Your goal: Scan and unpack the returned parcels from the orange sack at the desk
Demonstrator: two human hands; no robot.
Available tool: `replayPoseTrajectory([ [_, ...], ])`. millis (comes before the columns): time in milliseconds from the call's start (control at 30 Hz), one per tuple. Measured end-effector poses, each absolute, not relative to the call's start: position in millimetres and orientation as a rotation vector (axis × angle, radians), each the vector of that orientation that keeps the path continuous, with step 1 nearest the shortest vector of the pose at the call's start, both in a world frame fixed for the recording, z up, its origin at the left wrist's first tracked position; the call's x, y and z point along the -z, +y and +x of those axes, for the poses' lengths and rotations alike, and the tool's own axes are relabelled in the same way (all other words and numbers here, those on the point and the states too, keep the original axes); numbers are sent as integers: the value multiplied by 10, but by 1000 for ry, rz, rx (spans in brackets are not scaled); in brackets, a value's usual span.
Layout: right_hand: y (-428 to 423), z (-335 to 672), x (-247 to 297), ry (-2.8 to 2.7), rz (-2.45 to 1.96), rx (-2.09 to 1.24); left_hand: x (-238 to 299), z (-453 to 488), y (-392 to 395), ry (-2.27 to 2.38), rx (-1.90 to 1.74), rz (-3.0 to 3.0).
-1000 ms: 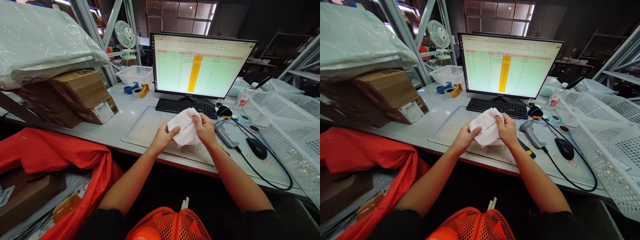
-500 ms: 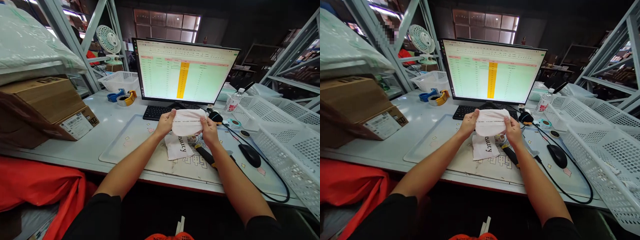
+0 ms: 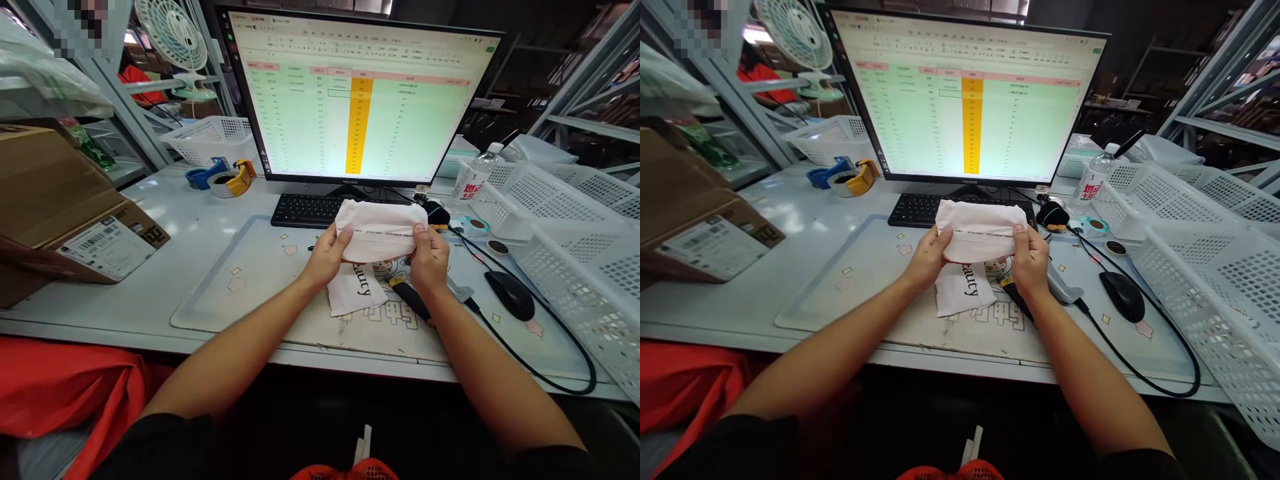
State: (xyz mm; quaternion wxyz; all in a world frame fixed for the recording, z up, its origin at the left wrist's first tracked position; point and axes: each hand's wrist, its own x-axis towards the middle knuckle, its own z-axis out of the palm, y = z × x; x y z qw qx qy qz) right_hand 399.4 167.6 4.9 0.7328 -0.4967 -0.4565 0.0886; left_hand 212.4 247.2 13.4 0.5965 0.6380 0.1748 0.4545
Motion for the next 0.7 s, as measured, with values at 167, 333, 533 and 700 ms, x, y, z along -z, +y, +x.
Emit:
replayPoseTrajectory([
  [167,1612,3955,-77,-1118,-1117,-209,-132,2158,2368,435,-1171,1500],
  [333,1545,3813,-109,-1080,-1168,-164,-153,2182,2208,560,-1208,1527],
  [533,1592,3726,-16,-841,-1062,-216,-124,2206,2141,506,-1282,1346],
  [700,1602,3661,-10,-813,-982,-208,-154,2187,2077,523,-1366,1369],
])
